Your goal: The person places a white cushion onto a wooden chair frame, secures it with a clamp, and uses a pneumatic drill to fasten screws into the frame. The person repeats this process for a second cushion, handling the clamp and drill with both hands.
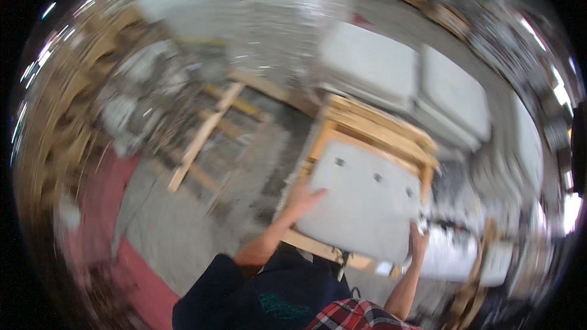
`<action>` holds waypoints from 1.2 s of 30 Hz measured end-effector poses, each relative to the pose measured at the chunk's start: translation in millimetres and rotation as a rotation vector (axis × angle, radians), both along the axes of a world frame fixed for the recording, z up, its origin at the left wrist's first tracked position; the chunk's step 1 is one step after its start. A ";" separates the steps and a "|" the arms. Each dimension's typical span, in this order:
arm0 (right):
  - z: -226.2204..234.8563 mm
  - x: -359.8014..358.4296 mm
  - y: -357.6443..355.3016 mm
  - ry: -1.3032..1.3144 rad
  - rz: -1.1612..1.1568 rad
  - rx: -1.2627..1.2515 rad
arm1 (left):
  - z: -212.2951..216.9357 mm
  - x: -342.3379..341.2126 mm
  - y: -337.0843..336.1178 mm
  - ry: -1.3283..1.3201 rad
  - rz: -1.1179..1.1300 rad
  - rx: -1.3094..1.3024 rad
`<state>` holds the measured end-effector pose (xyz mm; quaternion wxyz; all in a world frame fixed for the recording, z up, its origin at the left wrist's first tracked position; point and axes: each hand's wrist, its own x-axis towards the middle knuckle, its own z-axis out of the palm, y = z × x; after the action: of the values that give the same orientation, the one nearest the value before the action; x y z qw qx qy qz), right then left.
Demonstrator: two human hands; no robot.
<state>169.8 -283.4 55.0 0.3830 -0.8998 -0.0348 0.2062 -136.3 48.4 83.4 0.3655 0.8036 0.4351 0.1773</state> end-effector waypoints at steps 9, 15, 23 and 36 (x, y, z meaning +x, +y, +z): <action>67.5 -28.1 -21.5 0.573 -0.029 0.298 | -59.7 -35.5 5.3 -0.430 -0.009 -1.333; 112.2 -92.0 -38.9 0.295 -0.043 0.351 | -26.6 -67.0 16.5 -0.439 -0.057 -1.247; 213.4 -172.9 -74.5 -0.093 -0.112 0.656 | 93.7 -23.5 53.0 -0.675 -0.360 -0.935; 334.4 -53.4 -114.1 -0.608 0.356 1.905 | 499.5 221.5 21.7 -1.084 -0.707 0.161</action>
<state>116.4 -397.4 389.3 0.8795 -0.2164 -0.4140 -0.0909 85.3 70.1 582.9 0.5081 0.7198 -0.1162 0.4585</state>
